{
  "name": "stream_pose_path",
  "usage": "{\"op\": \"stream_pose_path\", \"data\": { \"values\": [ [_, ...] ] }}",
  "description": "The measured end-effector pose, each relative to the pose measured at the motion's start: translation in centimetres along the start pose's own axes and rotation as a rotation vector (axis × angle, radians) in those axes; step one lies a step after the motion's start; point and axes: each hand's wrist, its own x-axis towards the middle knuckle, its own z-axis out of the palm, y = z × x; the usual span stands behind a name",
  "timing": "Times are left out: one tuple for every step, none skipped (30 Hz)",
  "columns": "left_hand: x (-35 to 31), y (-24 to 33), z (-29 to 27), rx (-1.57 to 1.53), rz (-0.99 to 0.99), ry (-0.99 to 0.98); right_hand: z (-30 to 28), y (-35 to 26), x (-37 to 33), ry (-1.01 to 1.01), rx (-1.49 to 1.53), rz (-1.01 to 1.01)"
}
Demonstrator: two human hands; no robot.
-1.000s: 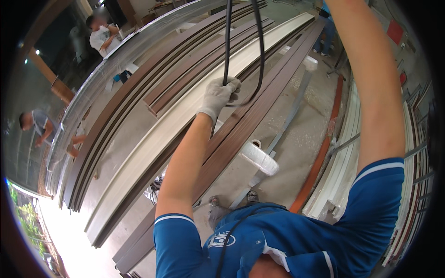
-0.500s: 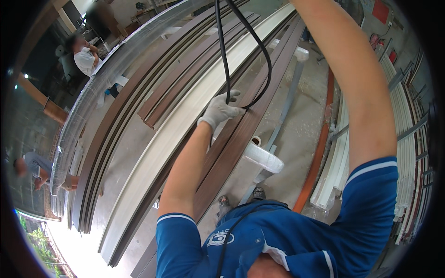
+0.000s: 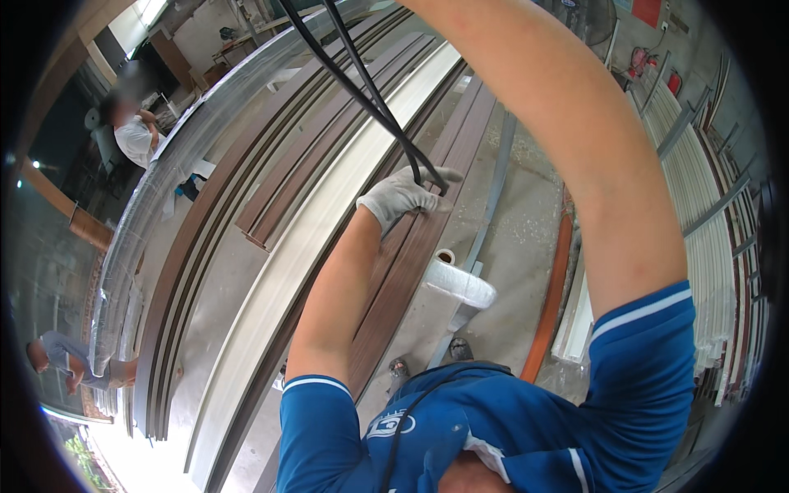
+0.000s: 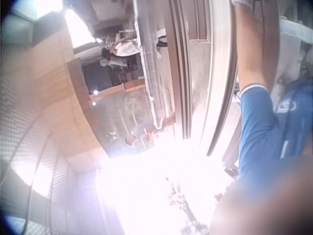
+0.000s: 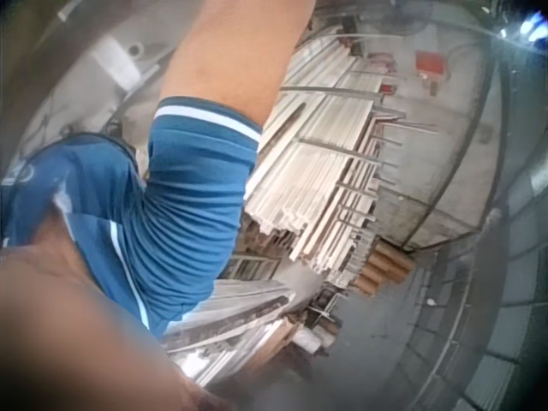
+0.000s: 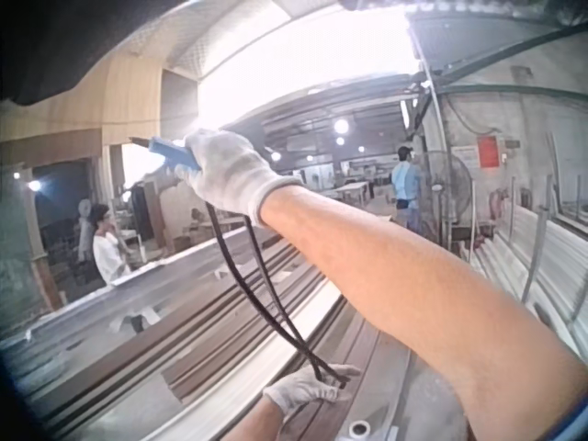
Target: The person inserts a black rubber seal strip into a groove along the edge of long wooden planks using a blue-handled tool. They repeatedly position the strip, press it into place, and move to the next plank.
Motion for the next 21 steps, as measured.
{"op": "stream_pose_path", "data": {
  "values": [
    [-0.1,0.1,0.3,-0.002,-0.002,-0.023,-0.2,0.0,0.0,-0.003,-0.013,-0.01],
    [-0.1,0.3,0.5,-0.074,-0.017,-0.041,-0.5,0.0,0.0,-0.007,-0.027,-0.02],
    [-0.1,0.3,0.8,-0.131,-0.049,-0.073,-0.8,0.0,0.0,-0.011,-0.039,-0.03],
    [0.0,0.4,0.9,-0.188,-0.081,-0.104,-1.2,0.0,-0.1,-0.016,-0.04,0.0],
    [0.1,0.4,0.9,-0.303,-0.005,-0.051,-1.6,0.0,-0.1,-0.02,-0.041,0.03],
    [0.3,0.3,0.7,-0.418,0.07,0.003,-2.0,0.0,-0.1,-0.024,-0.043,0.062],
    [0.4,0.2,0.5,-0.535,0.153,0.028,-2.4,0.0,-0.1,-0.01,-0.016,0.068],
    [0.6,-0.1,0.1,-0.617,0.194,0.071,-2.7,0.1,-0.1,0.003,0.01,0.075],
    [0.8,-0.4,-0.5,-0.705,0.241,0.088,-3.0,0.1,-0.1,0.016,0.037,0.08],
    [1.0,-0.8,-1.2,-0.794,0.305,0.102,-3.2,0.2,-0.2,0.009,0.035,0.082],
    [1.1,-1.4,-1.8,-0.791,0.4,0.091,-3.3,0.2,-0.3,0.001,0.032,0.084],
    [1.3,-2.1,-2.4,-0.743,0.309,0.2,-3.3,0.3,-0.5,-0.007,0.03,0.087],
    [1.4,-2.8,-3.0,-0.705,0.255,0.275,-3.1,0.4,-0.8,-0.001,0.052,0.08],
    [1.4,-3.6,-3.4,-0.67,0.214,0.348,-2.9,0.5,-1.2,0.005,0.074,0.072],
    [1.4,-4.4,-3.6,-0.605,0.095,0.466,-2.5,0.5,-1.8,0.011,0.096,0.064],
    [1.3,-5.1,-3.7,-0.357,0.008,0.508,-2.3,0.7,-2.5,-0.114,0.13,0.104],
    [1.1,-5.8,-3.7,-0.107,-0.101,0.548,-2.3,1.0,-3.3,-0.238,0.163,0.145],
    [0.9,-6.3,-3.6,0.16,-0.263,0.596,-2.1,1.3,-4.3,-0.363,0.196,0.186],
    [0.6,-6.7,-3.5,0.196,-0.262,0.627,-1.6,1.5,-5.5,-0.498,0.127,0.19],
    [0.0,-7.0,-3.3,0.248,-0.315,0.672,-1.0,1.6,-6.9,-0.633,0.057,0.193],
    [-0.6,-7.2,-3.1,0.305,-0.342,0.718,-0.8,2.0,-8.7,-0.684,-0.004,0.139]
  ]
}}
